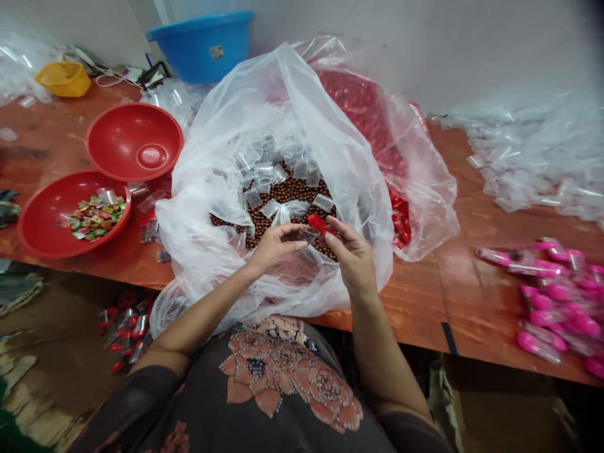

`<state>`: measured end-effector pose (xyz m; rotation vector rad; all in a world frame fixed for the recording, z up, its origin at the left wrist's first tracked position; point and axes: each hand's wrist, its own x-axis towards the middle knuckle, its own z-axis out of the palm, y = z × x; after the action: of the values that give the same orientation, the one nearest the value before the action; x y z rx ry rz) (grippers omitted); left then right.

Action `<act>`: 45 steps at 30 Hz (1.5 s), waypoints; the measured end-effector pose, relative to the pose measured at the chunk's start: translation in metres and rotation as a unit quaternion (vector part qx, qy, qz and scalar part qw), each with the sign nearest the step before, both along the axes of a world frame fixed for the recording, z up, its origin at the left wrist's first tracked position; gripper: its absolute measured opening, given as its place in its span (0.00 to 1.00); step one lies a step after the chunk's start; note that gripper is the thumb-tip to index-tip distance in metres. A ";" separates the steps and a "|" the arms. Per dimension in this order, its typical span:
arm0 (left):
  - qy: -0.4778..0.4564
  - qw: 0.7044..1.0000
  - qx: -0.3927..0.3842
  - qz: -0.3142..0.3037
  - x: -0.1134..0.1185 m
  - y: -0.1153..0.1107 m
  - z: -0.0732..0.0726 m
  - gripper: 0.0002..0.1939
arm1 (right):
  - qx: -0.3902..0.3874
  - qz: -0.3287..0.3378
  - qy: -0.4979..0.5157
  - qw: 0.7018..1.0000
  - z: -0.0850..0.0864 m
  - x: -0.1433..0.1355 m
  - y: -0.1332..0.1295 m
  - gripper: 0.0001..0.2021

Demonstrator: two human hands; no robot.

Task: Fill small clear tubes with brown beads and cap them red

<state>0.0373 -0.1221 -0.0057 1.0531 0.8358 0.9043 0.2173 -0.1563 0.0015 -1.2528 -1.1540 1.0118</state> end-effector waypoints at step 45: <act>0.052 0.998 0.032 0.008 0.006 -0.024 0.005 0.20 | 0.321 0.101 -0.496 0.801 -0.018 0.015 -0.006 0.36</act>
<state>0.0431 -0.1461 -0.0004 1.1589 0.9069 0.9014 0.2322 -0.1619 -0.0167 -1.0763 -2.2345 -0.0556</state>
